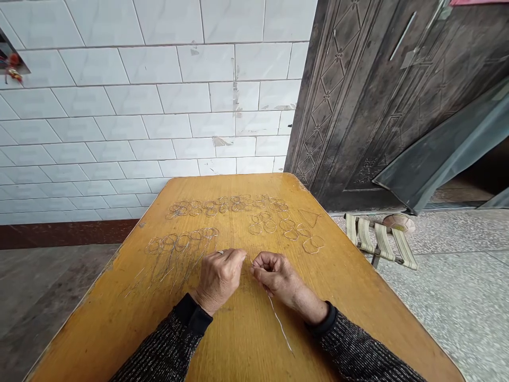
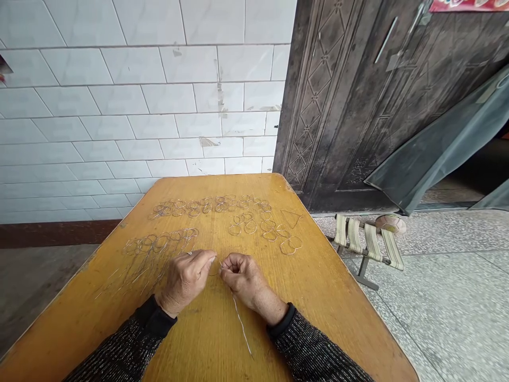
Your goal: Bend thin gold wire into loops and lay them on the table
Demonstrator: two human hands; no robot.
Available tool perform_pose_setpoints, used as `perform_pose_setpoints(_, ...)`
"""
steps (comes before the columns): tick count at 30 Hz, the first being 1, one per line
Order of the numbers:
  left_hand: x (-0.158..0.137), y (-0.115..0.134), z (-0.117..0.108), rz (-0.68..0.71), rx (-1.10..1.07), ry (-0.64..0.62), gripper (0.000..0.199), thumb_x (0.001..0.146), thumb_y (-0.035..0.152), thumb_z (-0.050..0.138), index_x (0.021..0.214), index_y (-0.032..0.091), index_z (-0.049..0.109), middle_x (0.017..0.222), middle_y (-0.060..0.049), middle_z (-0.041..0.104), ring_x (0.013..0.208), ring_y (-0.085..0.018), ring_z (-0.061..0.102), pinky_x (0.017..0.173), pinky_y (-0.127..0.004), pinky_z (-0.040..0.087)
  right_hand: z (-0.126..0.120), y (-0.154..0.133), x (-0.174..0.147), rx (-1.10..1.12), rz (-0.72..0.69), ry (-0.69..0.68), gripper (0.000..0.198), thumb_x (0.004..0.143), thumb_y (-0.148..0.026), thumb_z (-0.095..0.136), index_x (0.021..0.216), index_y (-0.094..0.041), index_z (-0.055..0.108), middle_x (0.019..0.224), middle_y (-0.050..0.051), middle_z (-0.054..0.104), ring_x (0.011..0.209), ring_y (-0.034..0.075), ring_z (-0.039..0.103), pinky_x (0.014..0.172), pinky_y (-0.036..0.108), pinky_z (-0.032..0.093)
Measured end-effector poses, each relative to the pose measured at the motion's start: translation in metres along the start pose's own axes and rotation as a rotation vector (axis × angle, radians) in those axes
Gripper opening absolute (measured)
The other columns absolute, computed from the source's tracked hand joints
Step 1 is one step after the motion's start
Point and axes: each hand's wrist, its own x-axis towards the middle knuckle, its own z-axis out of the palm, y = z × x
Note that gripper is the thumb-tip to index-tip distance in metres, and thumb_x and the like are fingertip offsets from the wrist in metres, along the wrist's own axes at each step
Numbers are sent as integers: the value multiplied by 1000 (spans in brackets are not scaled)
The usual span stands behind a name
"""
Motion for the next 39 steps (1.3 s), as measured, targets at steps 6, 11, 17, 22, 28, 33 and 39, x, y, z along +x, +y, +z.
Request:
perform_pose_setpoints(6,1,-1,2,-61,-136,57,20,82,26,45,80,22,65,69,-8,66,56,-17,54,56,-26,33,1,3,1,-15,-26,32,25,67,-34,57,56,-18,42,44,-8,35,35,3,28,34,18,22)
perform_pose_setpoints(11,4,-5,-1,-173,-259,33,24,83,33,44,88,22,64,71,-5,67,60,-16,57,58,-25,37,-2,3,4,17,-19,33,27,68,-39,56,56,-18,44,43,-7,38,34,3,28,34,18,22)
perform_pose_setpoints(17,6,-7,-4,-245,-288,57,28,84,33,39,73,19,61,55,-1,58,49,-12,48,51,-23,32,-5,0,2,68,25,31,28,66,-41,57,57,-18,45,44,-6,43,32,3,31,32,18,22)
perform_pose_setpoints(22,7,-4,-5,-214,-170,6,35,83,34,41,54,17,49,46,4,39,44,-9,34,48,-23,24,-4,0,4,77,7,56,29,65,-43,57,59,-17,46,45,-7,43,31,3,30,32,18,22)
perform_pose_setpoints(28,10,2,-9,-413,-683,-139,24,80,34,46,68,16,55,58,1,52,51,-9,44,49,-21,30,-5,-1,4,88,-23,79,31,66,-45,57,58,-18,44,44,-7,43,30,3,30,32,18,21)
perform_pose_setpoints(33,8,-2,-5,-543,-1141,-195,19,77,34,55,77,16,60,76,-2,57,65,-10,49,51,-19,34,-7,-2,3,154,0,67,31,66,-44,59,58,-17,46,45,-7,45,31,3,32,32,18,23)
perform_pose_setpoints(39,5,-6,1,-680,-1530,-234,13,70,25,65,74,14,61,74,-2,56,63,-8,49,52,-19,35,-7,-5,1,208,0,47,32,64,-44,62,57,-17,46,46,-6,46,32,3,32,33,18,23)
